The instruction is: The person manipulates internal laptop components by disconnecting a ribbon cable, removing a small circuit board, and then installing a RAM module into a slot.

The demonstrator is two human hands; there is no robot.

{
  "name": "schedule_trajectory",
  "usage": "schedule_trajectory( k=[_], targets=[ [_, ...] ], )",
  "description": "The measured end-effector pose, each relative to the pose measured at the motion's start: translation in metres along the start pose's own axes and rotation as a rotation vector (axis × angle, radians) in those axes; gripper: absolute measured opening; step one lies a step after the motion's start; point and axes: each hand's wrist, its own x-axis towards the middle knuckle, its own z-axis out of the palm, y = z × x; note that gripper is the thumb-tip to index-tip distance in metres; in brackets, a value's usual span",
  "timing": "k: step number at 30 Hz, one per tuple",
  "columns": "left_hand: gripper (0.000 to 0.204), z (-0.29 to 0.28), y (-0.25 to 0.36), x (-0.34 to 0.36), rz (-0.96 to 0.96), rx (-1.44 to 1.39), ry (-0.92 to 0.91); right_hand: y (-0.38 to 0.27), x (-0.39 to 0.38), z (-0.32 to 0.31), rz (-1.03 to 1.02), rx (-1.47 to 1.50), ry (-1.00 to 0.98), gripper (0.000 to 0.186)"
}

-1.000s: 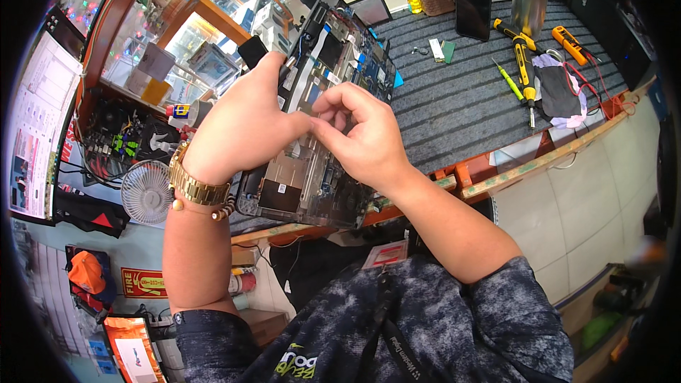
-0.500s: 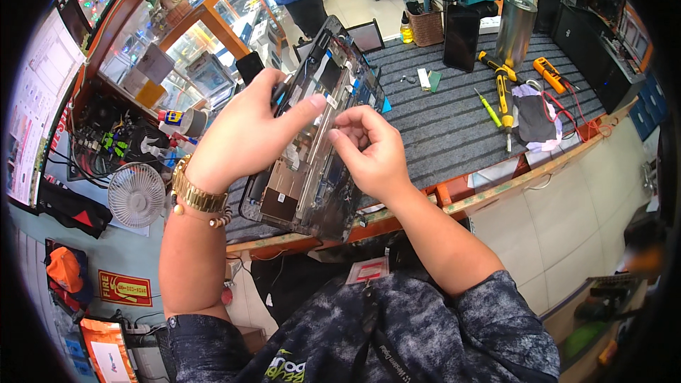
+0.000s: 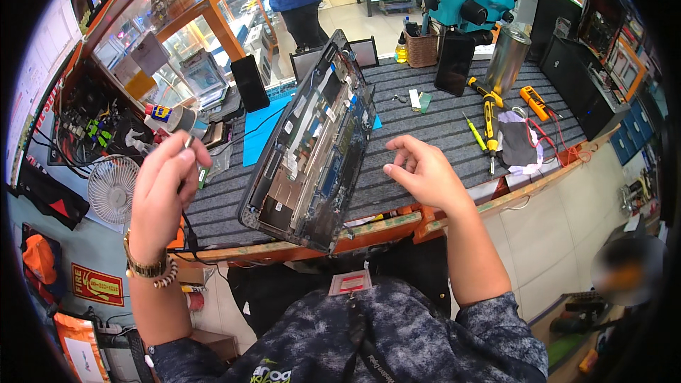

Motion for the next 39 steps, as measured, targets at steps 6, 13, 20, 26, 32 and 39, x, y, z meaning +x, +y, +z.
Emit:
schedule_trajectory(
  k=[6, 13, 20, 26, 32, 39],
  targets=[
    [0.038, -0.006, -0.041, -0.033, -0.053, -0.073, 0.027, -0.04, -0.01, -0.024, -0.159, -0.334, -0.099, 0.042],
    [0.039, 0.007, -0.074, -0.054, 0.031, -0.334, 0.074, -0.189, -0.063, -0.025, -0.683, -0.458, -0.453, 0.034],
    [0.035, 0.015, -0.074, -0.058, 0.045, -0.471, 0.087, -0.246, -0.075, 0.019, -0.94, -0.576, -0.208, 0.022],
    [0.034, 0.029, -0.061, -0.056, -0.013, -0.502, 0.191, -0.252, -0.086, 0.046, -0.888, -0.711, -0.135, 0.026],
    [0.029, 0.034, -0.054, -0.05, 0.157, -0.605, 0.095, -0.202, -0.041, 0.0, -0.871, -0.273, -0.743, 0.021],
    [0.018, 0.038, -0.072, -0.06, 0.094, -0.624, 0.202, -0.089, 0.124, -0.066, -0.273, 0.026, -0.298, 0.012]
  ],
)
